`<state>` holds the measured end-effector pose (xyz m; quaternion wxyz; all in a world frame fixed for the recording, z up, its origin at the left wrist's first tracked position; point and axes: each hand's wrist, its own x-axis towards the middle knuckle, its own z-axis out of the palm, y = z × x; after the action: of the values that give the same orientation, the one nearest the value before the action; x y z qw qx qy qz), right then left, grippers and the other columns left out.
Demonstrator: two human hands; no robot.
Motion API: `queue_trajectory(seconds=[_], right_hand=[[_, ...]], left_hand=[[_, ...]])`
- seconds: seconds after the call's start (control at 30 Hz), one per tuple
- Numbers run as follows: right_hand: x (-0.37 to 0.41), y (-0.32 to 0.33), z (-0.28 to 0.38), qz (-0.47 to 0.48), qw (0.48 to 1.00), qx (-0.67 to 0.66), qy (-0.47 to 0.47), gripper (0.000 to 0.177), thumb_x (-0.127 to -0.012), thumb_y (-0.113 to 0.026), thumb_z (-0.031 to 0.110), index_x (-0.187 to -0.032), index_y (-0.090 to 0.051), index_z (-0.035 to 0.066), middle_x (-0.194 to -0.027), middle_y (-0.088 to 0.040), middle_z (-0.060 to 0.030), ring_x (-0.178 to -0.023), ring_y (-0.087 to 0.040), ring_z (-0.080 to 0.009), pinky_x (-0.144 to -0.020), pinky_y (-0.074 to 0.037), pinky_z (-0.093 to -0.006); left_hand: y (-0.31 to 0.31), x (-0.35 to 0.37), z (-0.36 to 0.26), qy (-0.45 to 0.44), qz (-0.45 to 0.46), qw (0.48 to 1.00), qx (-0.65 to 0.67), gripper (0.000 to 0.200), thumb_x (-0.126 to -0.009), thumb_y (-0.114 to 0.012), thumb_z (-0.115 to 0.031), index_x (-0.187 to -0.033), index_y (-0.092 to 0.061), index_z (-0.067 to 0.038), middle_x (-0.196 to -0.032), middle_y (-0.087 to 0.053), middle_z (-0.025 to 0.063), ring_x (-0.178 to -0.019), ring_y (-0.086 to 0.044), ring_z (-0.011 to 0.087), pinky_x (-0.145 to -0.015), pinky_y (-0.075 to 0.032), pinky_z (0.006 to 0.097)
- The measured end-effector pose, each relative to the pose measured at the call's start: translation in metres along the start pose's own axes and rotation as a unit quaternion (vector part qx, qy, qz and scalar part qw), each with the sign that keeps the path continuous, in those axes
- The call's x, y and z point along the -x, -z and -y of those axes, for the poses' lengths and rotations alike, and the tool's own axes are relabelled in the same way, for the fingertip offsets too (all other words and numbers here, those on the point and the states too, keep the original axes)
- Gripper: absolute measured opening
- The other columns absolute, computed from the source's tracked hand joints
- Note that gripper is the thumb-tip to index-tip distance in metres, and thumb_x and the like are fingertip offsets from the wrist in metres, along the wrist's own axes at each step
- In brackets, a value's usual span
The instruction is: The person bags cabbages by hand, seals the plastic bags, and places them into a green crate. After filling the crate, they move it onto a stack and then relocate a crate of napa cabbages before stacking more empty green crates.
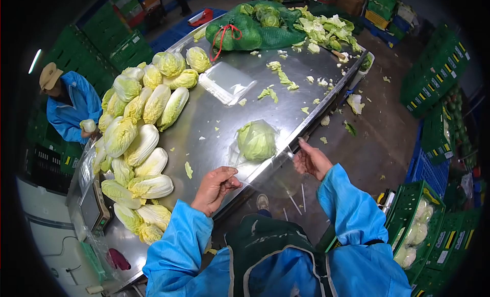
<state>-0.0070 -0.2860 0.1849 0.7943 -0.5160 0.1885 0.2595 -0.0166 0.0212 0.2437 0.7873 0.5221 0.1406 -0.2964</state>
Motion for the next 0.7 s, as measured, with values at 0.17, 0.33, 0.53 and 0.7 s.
queue_trajectory(seconds=[0.17,0.33,0.53,0.7], right_hand=[[0.043,-0.029,0.030,-0.025,0.954,0.283,0.096,0.053,-0.082,-0.052,0.052,-0.075,-0.057,0.000,-0.058,-0.055,-0.0040,-0.056,-0.058,-0.0140,-0.051,-0.045,-0.0265],[0.045,-0.046,0.029,-0.171,0.765,0.579,0.224,0.026,-0.072,-0.061,0.022,-0.071,-0.057,-0.003,-0.068,-0.057,-0.0228,-0.065,-0.056,-0.0383,-0.060,-0.044,-0.0411],[0.065,-0.025,0.045,-0.189,0.827,0.503,0.167,0.021,-0.070,-0.059,0.015,-0.066,-0.054,-0.005,-0.059,-0.054,-0.0206,-0.057,-0.057,-0.0286,-0.056,-0.043,-0.0398],[0.061,-0.032,0.040,-0.173,0.828,0.496,0.195,0.021,-0.070,-0.058,0.014,-0.064,-0.053,-0.006,-0.057,-0.053,-0.0198,-0.055,-0.055,-0.0262,-0.054,-0.042,-0.0387]], left_hand=[[-0.004,-0.003,-0.002,0.004,0.008,1.000,0.012,0.013,-0.084,-0.055,-0.010,-0.091,-0.056,0.001,-0.066,-0.060,0.0061,-0.063,-0.061,0.0154,-0.072,-0.051,0.0302],[-0.007,-0.005,-0.002,0.010,0.020,1.000,0.003,0.011,-0.083,-0.056,-0.009,-0.089,-0.056,0.000,-0.063,-0.057,0.0045,-0.061,-0.059,0.0134,-0.072,-0.051,0.0307],[0.031,0.011,0.006,0.018,0.024,0.999,0.016,0.012,-0.083,-0.055,-0.008,-0.091,-0.056,0.001,-0.064,-0.059,0.0056,-0.056,-0.057,0.0127,-0.069,-0.050,0.0309],[0.032,0.027,0.013,0.024,0.000,0.996,0.086,0.020,-0.084,-0.053,-0.008,-0.101,-0.054,0.002,-0.064,-0.059,0.0058,-0.059,-0.059,0.0157,-0.068,-0.049,0.0295]])
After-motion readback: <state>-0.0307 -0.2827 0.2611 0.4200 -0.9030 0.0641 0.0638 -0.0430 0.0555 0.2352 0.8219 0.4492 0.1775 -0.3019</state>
